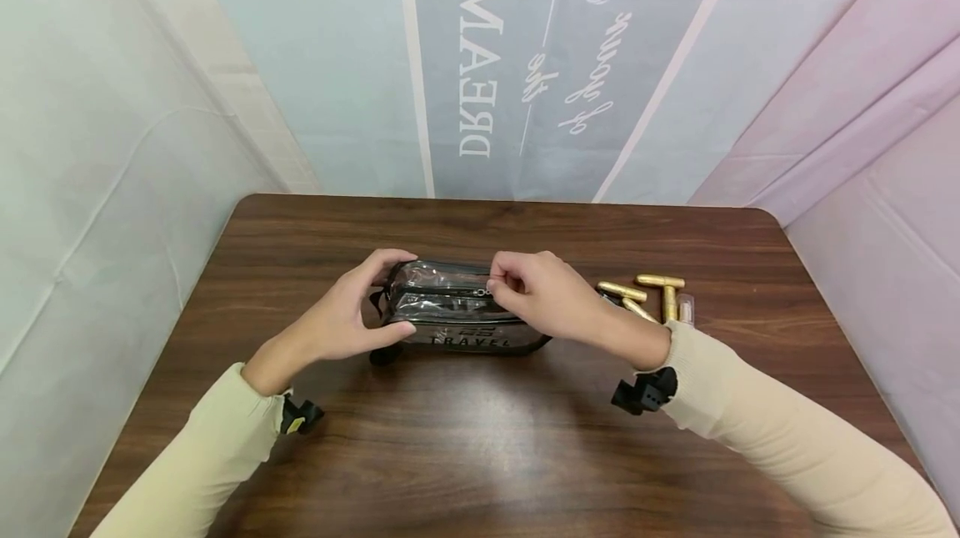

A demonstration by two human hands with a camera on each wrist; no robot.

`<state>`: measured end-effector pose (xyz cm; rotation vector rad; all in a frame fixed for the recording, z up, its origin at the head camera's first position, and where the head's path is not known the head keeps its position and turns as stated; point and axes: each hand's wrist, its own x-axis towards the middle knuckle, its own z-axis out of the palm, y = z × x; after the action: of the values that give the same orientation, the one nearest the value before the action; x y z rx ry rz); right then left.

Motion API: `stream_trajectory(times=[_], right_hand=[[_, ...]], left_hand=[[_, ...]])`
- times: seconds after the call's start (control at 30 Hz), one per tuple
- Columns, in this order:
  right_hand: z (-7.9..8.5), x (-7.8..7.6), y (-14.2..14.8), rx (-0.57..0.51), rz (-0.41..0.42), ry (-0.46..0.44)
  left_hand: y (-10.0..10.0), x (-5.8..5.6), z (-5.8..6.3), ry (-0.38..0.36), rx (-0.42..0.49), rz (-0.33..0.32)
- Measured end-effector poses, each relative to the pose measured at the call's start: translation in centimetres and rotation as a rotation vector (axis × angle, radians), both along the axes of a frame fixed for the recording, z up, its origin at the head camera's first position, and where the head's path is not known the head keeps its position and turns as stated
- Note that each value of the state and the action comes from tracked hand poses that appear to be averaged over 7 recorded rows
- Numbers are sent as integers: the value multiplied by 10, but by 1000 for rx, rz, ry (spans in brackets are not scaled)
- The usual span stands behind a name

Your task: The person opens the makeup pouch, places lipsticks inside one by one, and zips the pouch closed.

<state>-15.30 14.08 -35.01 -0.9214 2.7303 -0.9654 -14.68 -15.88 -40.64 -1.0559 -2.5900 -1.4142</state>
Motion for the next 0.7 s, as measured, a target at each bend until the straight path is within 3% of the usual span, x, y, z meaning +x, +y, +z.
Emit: stream_trajectory(times=[0.47, 0.7], right_hand=[[-6, 1, 10, 8, -9, 21], [-12, 0, 11, -11, 1, 37]], left_hand=[[4, 4, -6, -22, -70, 16], [4, 7, -10, 4, -190, 65]])
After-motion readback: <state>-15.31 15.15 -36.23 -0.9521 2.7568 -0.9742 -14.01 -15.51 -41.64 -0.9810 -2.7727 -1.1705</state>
